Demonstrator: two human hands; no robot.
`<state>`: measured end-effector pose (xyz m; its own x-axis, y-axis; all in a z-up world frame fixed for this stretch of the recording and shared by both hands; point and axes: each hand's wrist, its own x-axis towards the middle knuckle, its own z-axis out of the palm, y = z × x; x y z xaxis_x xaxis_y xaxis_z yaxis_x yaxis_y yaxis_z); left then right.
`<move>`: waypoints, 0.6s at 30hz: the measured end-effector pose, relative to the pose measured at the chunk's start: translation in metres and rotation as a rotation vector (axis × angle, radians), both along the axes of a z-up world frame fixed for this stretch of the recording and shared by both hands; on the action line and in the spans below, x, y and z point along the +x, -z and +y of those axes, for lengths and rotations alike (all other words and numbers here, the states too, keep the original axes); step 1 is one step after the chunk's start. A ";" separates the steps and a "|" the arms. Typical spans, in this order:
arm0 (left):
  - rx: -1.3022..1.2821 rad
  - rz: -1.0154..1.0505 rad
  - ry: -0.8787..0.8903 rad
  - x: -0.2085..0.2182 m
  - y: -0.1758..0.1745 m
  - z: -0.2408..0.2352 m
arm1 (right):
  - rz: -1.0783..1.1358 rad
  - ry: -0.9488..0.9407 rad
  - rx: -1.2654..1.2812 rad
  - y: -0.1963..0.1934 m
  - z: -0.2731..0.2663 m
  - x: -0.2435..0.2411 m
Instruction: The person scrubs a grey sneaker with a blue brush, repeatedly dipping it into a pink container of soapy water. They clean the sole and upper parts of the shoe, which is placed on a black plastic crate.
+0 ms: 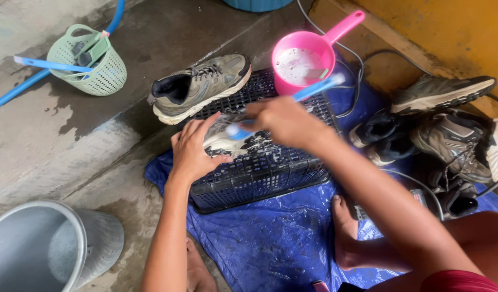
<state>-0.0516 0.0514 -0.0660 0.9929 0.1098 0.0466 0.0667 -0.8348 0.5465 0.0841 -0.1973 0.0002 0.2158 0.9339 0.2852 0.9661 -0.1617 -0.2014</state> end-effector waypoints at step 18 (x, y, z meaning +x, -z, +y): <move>-0.069 0.013 -0.008 0.002 0.003 0.002 | 0.022 0.347 -0.113 -0.022 -0.089 0.039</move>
<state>-0.0495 0.0531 -0.0693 0.9923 0.1208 0.0258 0.0810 -0.7942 0.6022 0.1230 -0.2862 0.0217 0.5306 0.8291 0.1762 0.8452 -0.5019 -0.1834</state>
